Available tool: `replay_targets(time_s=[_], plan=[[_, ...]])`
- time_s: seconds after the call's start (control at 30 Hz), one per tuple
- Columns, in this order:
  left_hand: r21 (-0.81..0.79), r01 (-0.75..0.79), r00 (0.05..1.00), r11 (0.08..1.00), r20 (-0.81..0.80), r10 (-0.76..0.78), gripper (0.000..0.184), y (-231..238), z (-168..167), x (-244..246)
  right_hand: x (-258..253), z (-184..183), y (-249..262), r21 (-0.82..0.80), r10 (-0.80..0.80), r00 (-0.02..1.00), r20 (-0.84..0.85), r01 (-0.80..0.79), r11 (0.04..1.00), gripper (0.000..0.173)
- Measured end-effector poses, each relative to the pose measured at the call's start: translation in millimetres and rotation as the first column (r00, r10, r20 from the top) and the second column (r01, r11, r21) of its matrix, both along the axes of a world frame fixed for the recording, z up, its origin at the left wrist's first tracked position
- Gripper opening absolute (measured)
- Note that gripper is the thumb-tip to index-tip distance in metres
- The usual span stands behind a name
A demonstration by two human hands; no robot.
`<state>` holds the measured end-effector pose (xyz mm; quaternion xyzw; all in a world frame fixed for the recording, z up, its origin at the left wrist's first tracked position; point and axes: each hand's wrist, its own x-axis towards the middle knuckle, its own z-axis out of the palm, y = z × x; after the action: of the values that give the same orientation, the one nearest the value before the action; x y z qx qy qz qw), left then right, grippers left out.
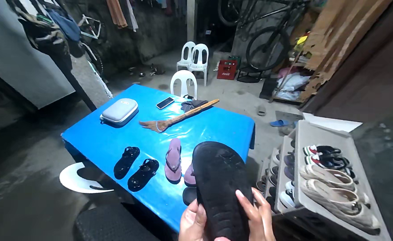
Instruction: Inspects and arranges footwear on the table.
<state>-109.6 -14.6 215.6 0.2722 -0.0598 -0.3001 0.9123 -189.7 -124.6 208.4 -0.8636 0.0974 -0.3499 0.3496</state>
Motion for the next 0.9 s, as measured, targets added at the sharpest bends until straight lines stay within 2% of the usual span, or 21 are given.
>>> replay_targets(time_s=[0.13, 0.27, 0.4, 0.5, 0.6, 0.7, 0.77, 0.83, 0.9], plan=[[0.016, -0.040, 0.994, 0.999, 0.105, 0.038, 0.029, 1.2, -3.0, -3.9, 2.2, 4.3, 0.7, -0.005, -0.017, 1.000, -0.016, 0.017, 1.000, 0.086], [0.065, -0.065, 0.993, 0.996, 0.099, 0.058, 0.016, 1.8, -2.0, -4.4, 2.0, -3.2, 5.7, -0.005, -0.031, 0.999, -0.014, 0.031, 1.000, 0.087], [0.053, -0.021, 0.994, 0.998, 0.110, 0.015, 0.018, 5.2, -3.9, -4.4, -0.5, -16.3, 13.1, -0.024, -0.056, 0.998, 0.020, 0.056, 0.998, 0.086], [0.082, 0.038, 0.998, 0.996, 0.046, -0.042, 0.013, 8.0, -4.5, -0.1, -5.9, -11.9, 9.4, -0.187, -0.152, 0.988, -0.021, 0.145, 0.972, 0.084], [0.234, 0.085, 0.989, 0.968, 0.095, -0.110, 0.017, 11.4, -1.6, 5.8, -8.4, 3.4, -11.3, -0.383, -0.200, 0.980, 0.018, 0.192, 0.904, 0.058], [0.455, 0.130, 0.910, 0.881, 0.298, -0.288, 0.016, 15.4, 1.7, 5.5, 1.7, 25.1, -43.2, -0.607, 0.045, 0.995, 0.085, 0.016, 0.794, 0.038], [0.548, 0.169, 0.827, 0.819, 0.374, -0.420, 0.014, 16.6, 4.8, 8.1, 9.2, 39.0, -56.9, -0.736, 0.190, 0.982, -0.007, -0.134, 0.664, 0.038], [0.615, 0.197, 0.772, 0.764, 0.383, -0.508, 0.016, 17.6, 10.1, 14.9, 20.0, 40.8, -63.9, -0.818, 0.237, 0.969, -0.065, -0.188, 0.543, 0.044], [0.730, 0.103, 0.665, 0.676, 0.455, -0.592, 0.023, 19.7, 15.5, 22.2, 30.3, 37.4, -70.6, -0.840, 0.259, 0.963, -0.074, -0.200, 0.505, 0.055]])
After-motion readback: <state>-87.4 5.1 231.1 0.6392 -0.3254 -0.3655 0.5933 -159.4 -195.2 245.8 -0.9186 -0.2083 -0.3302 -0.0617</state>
